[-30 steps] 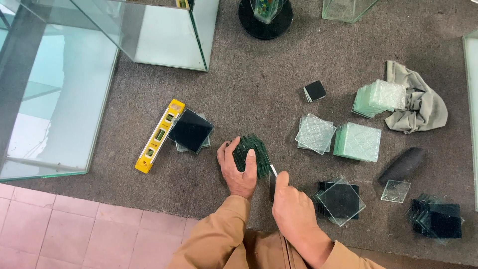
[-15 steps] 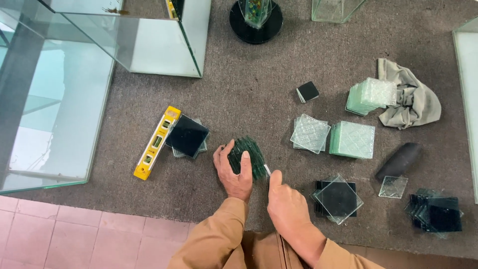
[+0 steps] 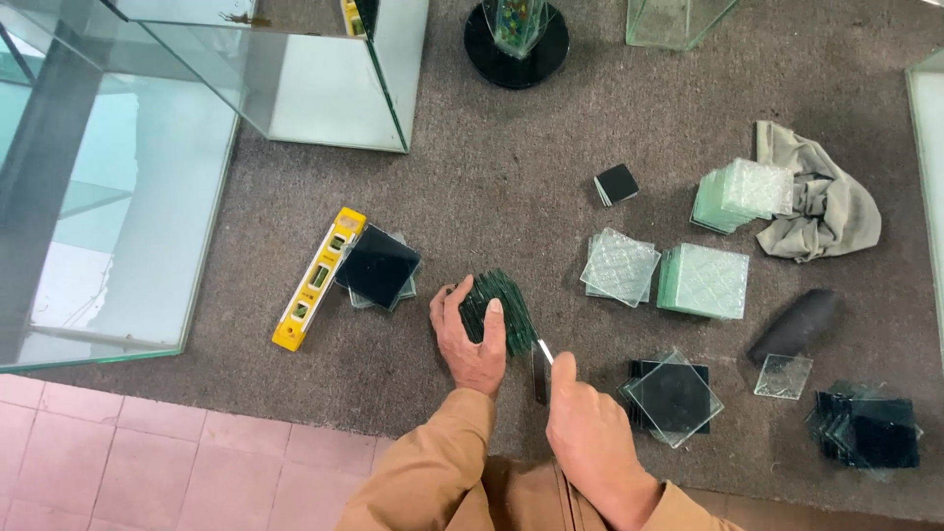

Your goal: The person uses a utility knife to score and separate small square glass pieces on a carpeted floor. They repeatedly score the edges of stacked green and clear glass squares, then snap off thin strips. The separated pieces remain on the floor near other glass stacks and a spirit level.

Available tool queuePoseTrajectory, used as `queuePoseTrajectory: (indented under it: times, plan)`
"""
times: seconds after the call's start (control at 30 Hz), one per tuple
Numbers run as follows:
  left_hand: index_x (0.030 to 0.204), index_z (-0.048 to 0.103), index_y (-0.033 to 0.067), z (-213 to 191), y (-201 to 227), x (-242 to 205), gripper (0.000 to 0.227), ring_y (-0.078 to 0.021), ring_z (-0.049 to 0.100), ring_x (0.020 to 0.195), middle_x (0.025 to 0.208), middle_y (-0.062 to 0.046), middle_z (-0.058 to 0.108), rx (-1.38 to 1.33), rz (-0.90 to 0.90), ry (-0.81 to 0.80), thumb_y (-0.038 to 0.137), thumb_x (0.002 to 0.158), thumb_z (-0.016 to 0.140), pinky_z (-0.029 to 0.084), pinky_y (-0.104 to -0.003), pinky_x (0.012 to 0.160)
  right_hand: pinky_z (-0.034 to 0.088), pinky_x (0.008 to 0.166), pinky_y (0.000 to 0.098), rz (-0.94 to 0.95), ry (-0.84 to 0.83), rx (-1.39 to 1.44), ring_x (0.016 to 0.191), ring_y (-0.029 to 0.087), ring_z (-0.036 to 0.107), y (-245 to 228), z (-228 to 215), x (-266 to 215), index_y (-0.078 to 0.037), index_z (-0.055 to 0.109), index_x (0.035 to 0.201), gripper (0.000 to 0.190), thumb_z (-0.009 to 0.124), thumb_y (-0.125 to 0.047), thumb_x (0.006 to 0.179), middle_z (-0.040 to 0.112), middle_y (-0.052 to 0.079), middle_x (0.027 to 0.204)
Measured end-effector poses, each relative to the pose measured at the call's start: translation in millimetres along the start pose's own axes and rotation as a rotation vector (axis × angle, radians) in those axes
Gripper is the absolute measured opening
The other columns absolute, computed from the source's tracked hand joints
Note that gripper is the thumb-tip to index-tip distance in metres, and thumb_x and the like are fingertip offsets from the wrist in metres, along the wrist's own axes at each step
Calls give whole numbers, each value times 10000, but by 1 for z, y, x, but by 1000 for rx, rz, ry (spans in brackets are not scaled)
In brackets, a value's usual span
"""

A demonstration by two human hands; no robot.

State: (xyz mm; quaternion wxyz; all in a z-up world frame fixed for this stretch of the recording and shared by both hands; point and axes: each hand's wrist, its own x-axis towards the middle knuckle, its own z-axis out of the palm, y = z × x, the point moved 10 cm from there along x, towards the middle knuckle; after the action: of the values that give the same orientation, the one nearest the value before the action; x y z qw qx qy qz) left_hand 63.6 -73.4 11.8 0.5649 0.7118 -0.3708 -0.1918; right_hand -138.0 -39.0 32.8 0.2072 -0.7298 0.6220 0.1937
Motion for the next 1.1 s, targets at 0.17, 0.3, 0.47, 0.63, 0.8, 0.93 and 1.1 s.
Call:
queuePoseTrajectory:
  times: [0.17,0.3,0.47,0.63,0.8,0.93,1.1]
  plan:
    - [1423,715,100,1,-1,1,532,-412,579,1423,1447,-227,632,15,9,-7,405,988,725,487,-587,1164,592,712,652,16,-74,43,779,518,771,0,8,3,-153,402,1191,230,423,-3,1018,787,141,807]
    - [1419,712,82,0,0,3,517,-412,581,1407,1424,-221,671,37,75,8,394,1006,718,479,-583,1189,596,668,635,-20,-12,36,724,497,765,0,18,5,-139,412,1239,285,441,4,994,768,128,768]
    - [1416,714,79,0,0,4,492,-397,577,1403,1417,-185,693,43,95,-6,366,1016,711,463,-584,1202,610,647,625,-52,38,70,708,493,775,3,28,8,-109,418,1324,390,479,26,963,767,149,754]
    - [1418,712,67,-4,-2,-4,499,-408,576,1378,1402,-160,727,73,122,-24,374,1026,693,442,-608,1213,570,618,619,-38,-32,140,697,488,743,-4,22,-4,-159,418,1134,316,490,60,919,740,118,746]
    - [1425,705,55,-2,3,6,490,-400,574,1406,1432,-200,684,71,112,-25,353,1036,683,443,-594,1230,541,620,627,-81,-106,245,705,495,731,-9,15,7,-120,424,1217,355,473,86,931,748,171,802]
    - [1427,690,44,-1,7,5,452,-376,583,1390,1436,-179,702,65,195,-44,312,1064,684,434,-572,1262,570,649,621,-84,-83,256,716,472,757,-12,7,1,-137,434,1201,242,422,1,1003,770,147,821]
    - [1421,701,50,-2,0,6,461,-374,602,1387,1425,-191,682,65,141,-33,319,1047,691,466,-552,1223,590,686,627,-66,-94,279,766,466,773,-18,6,5,-146,425,1157,254,469,42,992,776,129,842]
